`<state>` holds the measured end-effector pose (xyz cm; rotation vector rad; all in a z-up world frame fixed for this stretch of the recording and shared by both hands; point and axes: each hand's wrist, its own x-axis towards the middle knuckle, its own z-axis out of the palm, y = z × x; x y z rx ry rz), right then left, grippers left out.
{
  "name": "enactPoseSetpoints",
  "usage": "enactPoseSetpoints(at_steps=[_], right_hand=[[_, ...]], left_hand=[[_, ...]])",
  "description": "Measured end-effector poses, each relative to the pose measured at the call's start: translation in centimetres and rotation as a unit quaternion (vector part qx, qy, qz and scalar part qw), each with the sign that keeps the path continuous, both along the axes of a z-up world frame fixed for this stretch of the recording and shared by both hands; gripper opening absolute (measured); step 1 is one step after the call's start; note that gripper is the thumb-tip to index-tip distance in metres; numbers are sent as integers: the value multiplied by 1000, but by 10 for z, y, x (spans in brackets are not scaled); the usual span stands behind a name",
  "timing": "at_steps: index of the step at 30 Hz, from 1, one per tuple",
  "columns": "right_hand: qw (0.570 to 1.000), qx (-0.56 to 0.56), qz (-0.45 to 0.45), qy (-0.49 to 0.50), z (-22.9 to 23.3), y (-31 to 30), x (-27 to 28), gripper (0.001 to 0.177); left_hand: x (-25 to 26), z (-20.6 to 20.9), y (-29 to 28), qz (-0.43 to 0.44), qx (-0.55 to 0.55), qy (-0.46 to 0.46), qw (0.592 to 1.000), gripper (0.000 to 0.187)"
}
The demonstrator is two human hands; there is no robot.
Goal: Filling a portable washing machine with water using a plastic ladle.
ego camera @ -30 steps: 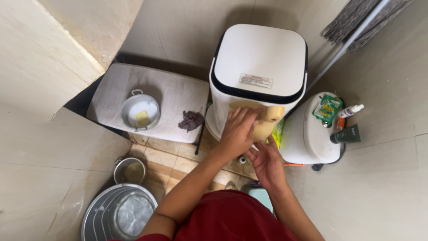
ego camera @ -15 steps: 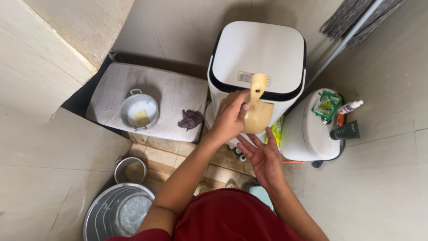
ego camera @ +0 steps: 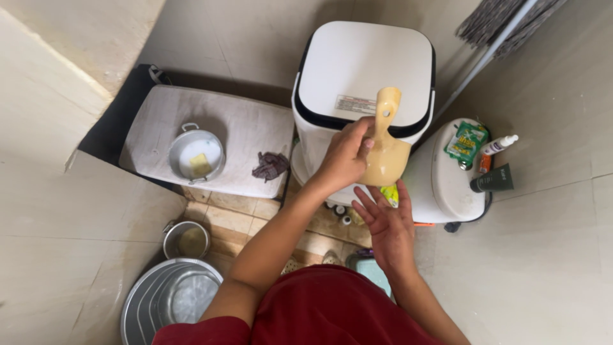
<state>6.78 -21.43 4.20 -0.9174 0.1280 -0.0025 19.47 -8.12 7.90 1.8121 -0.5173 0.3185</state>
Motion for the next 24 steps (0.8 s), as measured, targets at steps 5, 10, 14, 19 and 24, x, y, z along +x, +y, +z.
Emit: enactPoseSetpoints(at_steps=[5, 10, 14, 19, 24], right_hand=[[999, -4, -36, 5, -4, -2, -2, 66], [998, -20, -57, 12, -11, -6, -2, 59], [999, -27, -47, -3, -19, -9, 0, 58], [999, -44, -18, 16, -20, -12, 6, 58], [997, -32, 52, 51, -34, -17, 11, 57]], left_hand=[[2, -7, -7, -22, -9, 26, 999, 36], [21, -35, -11, -47, -81, 62, 994, 36], [37, -66, -10, -49, -108, 125, 985, 33], [38, -69, -2, -82, -251, 167, 950, 46], [2, -93, 21, -22, -187, 131, 973, 31]])
